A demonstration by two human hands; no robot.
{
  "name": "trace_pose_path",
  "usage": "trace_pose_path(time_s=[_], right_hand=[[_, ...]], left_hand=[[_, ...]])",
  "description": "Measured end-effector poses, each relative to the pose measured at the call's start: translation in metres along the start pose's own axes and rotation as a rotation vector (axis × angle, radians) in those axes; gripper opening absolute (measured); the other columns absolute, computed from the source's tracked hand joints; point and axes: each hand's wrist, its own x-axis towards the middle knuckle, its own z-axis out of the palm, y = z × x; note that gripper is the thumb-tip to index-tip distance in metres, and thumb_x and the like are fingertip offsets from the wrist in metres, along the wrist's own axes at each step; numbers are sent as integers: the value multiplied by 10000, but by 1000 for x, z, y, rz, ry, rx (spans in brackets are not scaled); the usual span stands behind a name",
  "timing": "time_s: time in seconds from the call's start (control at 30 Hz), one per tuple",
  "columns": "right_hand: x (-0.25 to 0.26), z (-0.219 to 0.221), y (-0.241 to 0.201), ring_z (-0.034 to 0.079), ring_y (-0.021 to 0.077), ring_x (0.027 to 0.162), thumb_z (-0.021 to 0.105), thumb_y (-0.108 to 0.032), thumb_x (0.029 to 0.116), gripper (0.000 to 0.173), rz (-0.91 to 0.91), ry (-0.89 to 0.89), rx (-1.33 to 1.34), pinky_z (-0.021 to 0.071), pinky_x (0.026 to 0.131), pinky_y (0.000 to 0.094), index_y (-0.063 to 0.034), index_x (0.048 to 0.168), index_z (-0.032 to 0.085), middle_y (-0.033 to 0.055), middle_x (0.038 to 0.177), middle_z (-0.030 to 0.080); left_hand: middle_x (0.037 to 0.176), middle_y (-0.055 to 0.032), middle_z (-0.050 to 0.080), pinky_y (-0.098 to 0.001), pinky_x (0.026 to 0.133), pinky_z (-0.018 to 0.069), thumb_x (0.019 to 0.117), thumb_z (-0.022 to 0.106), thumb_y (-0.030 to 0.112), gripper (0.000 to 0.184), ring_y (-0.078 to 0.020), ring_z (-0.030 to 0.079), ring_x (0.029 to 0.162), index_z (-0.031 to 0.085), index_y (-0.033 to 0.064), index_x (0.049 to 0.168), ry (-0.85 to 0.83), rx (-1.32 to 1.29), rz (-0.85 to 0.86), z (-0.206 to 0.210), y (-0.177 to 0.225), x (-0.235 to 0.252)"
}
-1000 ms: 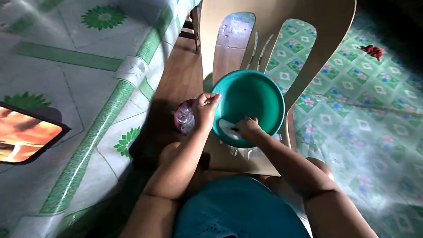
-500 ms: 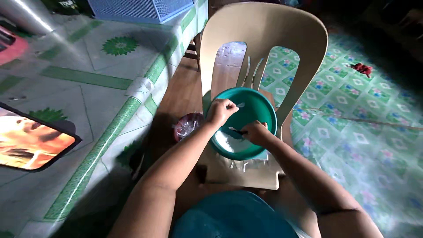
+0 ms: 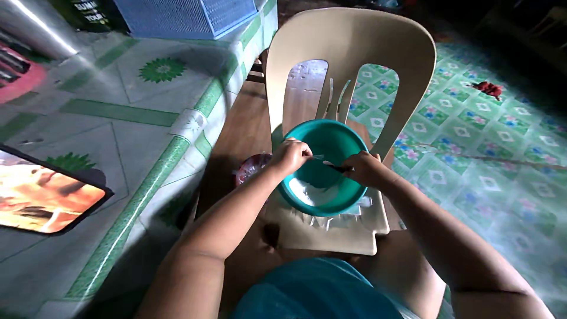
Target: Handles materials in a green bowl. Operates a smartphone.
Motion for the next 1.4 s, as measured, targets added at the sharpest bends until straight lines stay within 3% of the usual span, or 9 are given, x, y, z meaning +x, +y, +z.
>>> trace_pose_path(time_s=[0.53,0.6,0.7,0.83,0.97,1.03,1.13,1.27,1.4], right_hand=[[5,8,8,628,339,1096,687,-209,978,118,-28,46,-85,430,931,657,-163,1018,788,49,991,747],[4,5,5,619,340,1105,683,-210,978,124,-30,40,-112,432,928,653,-166,1030,788,52,1004,742],[2,1,5,617,355,1100,696,-199,968,125,-62,66,-124,427,909,656,-160,1037,792,69,1006,739],[1,-14,1,619,372,1115,689,-182,960,128,-68,72,-83,423,915,674,-142,1037,784,116,1036,719],[2,-12,4,680,307,944,678,-77,940,144,-244,284,94,569,828,551,-80,1041,780,142,976,686],[-8,-23,-14,668,281,984,637,-46,976,184,-211,308,224,566,886,479,-43,1119,752,155,1065,673],[-10,-18,-30,662,242,943,665,-75,964,174,-187,490,378,575,848,416,-24,1114,737,149,1068,665],[-3,-12,-42,683,310,1023,688,-127,979,355,-167,556,367,580,899,471,-11,1310,632,204,1216,653],[0,-41,-48,699,325,1024,620,-22,978,302,-249,615,339,570,918,492,15,1276,645,212,1187,682]], left_hand=[[880,-68,739,-424,946,514,943,725,236,160,-253,675,989,773,88,902,11,129,174,7,6,-1],[900,-65,741,-448,951,514,941,732,253,160,-260,674,1008,775,99,932,-4,126,192,8,7,0],[1011,-80,756,-546,990,488,942,740,286,235,-298,666,1097,781,144,1125,-65,109,218,8,10,0],[1014,-78,714,-559,998,466,920,762,326,224,-284,641,1082,797,194,1097,-72,27,248,12,15,-2],[1128,-78,721,-570,1070,416,948,736,327,233,-283,614,1187,788,174,1115,-66,-54,158,22,26,-7],[1105,-79,726,-560,1084,406,951,733,304,220,-276,616,1177,785,145,1093,-33,-119,105,29,32,-9],[1053,-88,731,-526,1044,453,950,729,264,206,-267,644,1104,776,101,1066,70,-215,23,38,42,-10],[1124,-135,714,-455,1017,503,960,715,198,216,-273,644,1133,755,58,1120,203,-270,-87,28,60,-5],[1167,-142,694,-443,988,512,949,732,221,292,-266,631,1144,724,55,1189,276,-362,-10,9,65,0]])
